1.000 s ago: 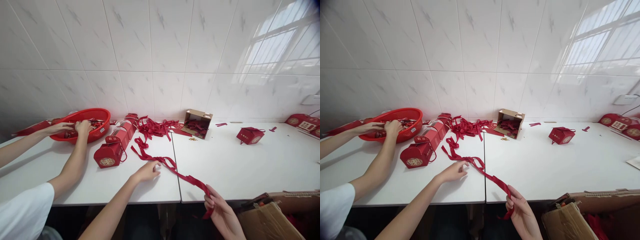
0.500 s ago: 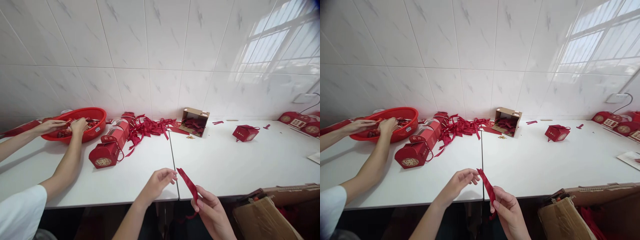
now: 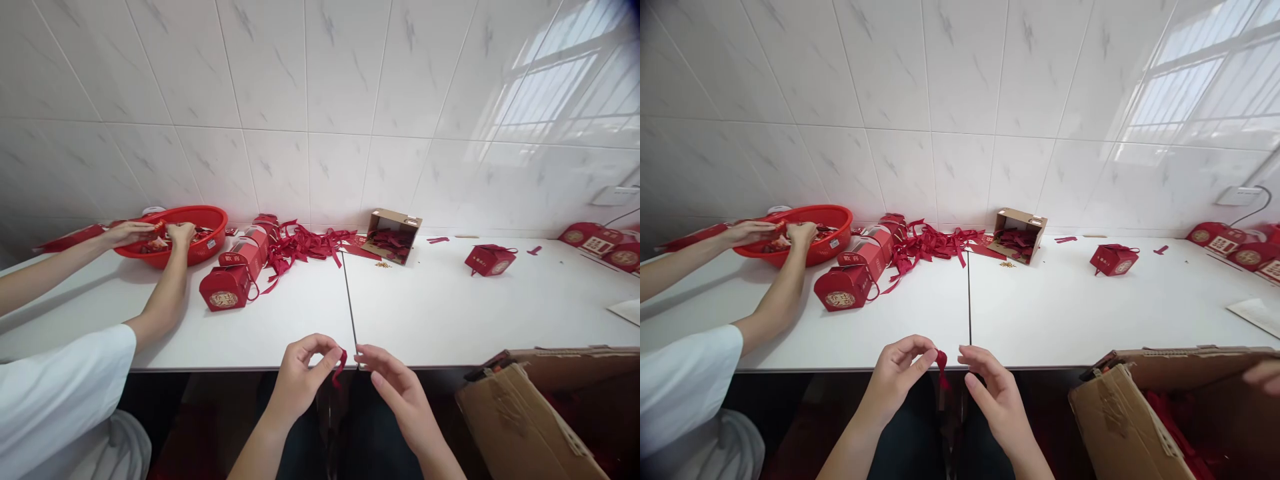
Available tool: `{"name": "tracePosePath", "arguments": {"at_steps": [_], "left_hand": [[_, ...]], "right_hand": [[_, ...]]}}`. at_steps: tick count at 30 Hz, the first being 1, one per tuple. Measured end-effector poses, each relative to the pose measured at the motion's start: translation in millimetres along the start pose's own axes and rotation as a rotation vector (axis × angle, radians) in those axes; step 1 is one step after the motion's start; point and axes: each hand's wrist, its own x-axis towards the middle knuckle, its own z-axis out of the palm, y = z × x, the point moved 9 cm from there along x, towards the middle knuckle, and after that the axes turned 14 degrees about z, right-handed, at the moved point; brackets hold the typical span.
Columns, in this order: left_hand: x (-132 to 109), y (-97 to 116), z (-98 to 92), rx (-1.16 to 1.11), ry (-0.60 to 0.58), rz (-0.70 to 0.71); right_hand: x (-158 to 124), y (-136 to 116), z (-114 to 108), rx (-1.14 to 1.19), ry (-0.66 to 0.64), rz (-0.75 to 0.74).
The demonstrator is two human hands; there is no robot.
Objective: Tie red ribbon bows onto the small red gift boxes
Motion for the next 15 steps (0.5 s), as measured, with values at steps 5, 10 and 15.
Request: {"name": "tracePosePath", "arguments": {"at_steps": [5,10,15], "left_hand": [[-6,16,4.9,0.143,-0.067,0.085],[-5,23,5.3,0.219,-0.111,0.151],[-2,25,7.2,0.261,-0.139,0.189]], "right_hand": [[5,-25,25,-0.106,-0.064,-0.071],[9,-19,30,-0.051,-0.083,0.019],[12,-15,29,0.065,-0.121,0.098]]}}
